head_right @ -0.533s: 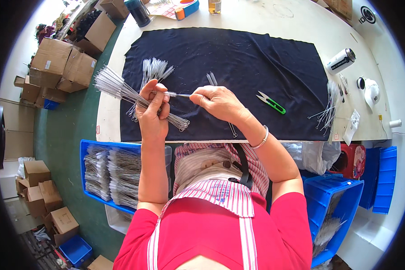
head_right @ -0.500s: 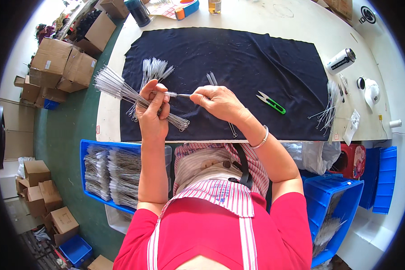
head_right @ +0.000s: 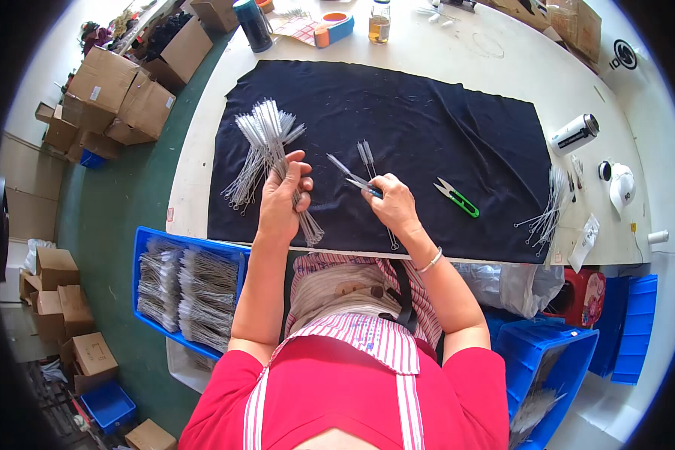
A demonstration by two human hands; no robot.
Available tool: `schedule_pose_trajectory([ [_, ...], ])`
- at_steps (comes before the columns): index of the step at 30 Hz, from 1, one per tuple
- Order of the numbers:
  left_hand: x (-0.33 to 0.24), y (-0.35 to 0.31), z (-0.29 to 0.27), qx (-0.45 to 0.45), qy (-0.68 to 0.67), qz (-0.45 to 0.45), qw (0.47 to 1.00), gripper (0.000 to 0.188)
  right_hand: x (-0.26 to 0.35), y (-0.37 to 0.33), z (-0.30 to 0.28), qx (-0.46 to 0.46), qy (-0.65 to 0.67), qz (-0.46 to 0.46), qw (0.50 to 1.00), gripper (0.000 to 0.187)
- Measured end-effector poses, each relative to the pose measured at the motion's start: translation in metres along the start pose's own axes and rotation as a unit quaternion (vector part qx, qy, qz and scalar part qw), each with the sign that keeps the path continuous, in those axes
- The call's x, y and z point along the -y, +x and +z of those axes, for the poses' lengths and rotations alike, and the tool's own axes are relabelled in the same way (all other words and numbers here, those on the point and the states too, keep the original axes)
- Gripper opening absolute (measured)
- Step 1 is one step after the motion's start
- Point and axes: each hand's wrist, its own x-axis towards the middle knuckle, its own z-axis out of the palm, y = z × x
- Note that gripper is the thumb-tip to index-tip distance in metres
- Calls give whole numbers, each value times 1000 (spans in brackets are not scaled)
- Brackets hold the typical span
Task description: The person trims the bristles of multiple white bottle brushes using a green utility knife. They hold a bundle of brushes in their left hand and carefully shave the bristles to a uniform length, placing the finished items into a blue bin.
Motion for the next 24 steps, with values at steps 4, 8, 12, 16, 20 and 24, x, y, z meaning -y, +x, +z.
schedule_pose_trajectory([
  [4,4,-5,4,44,-53,-36,997,25,4,4,10,-90,142,-12,986,23],
  [8,16,-6,4,78,-10,-19,997,20,60,11,2,-55,343,-12,938,22],
  [12,24,-9,10,81,16,-3,997,15,77,16,3,31,517,37,855,19],
  [16,27,-13,14,73,-4,0,997,15,85,15,1,35,579,75,811,15],
  [20,31,-15,19,78,-22,3,997,14,83,13,-1,33,589,80,803,16],
  [24,31,-18,26,52,-5,7,999,16,78,11,2,22,567,63,821,15],
])
